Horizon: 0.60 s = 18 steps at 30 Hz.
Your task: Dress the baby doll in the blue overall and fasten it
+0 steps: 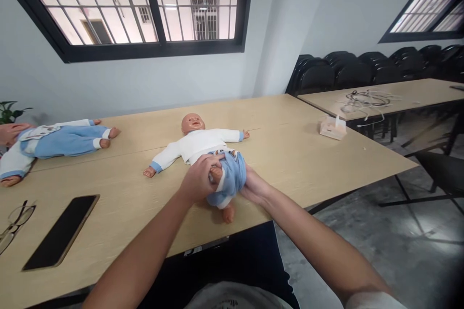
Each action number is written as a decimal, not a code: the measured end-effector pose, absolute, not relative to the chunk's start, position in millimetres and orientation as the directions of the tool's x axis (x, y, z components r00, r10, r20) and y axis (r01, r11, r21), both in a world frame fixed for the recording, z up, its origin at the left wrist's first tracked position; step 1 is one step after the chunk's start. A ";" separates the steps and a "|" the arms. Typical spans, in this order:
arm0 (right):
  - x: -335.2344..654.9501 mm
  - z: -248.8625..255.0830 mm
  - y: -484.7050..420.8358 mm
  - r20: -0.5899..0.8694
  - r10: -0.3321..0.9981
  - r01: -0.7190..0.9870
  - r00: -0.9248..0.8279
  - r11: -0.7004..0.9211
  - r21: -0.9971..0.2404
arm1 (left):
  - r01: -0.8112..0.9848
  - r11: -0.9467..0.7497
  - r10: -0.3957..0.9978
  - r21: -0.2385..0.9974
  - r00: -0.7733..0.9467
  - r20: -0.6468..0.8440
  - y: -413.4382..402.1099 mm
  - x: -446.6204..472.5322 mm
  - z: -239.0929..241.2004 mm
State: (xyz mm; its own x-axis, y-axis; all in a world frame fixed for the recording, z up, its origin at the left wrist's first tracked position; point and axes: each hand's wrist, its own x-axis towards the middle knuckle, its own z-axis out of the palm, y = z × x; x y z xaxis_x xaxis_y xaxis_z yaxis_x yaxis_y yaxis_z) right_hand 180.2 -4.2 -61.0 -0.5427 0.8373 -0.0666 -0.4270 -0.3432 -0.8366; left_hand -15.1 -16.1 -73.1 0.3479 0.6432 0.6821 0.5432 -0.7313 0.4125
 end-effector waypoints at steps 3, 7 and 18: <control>192.8 -60.6 1.3 -0.100 0.791 -0.373 -0.604 -0.392 -0.841 | 0.563 -0.704 0.647 0.433 0.255 0.719 -16.6 -12.5 -75.3; 213.5 -61.5 6.3 -0.064 0.813 -0.246 -0.579 -0.248 -0.937 | 0.552 -0.725 0.594 0.412 0.199 0.779 -16.0 -14.3 -76.4; 203.7 -81.7 121.3 0.001 0.976 0.061 -0.217 0.015 -0.998 | 0.517 -0.847 0.307 0.120 0.294 0.905 -18.7 -18.5 -76.4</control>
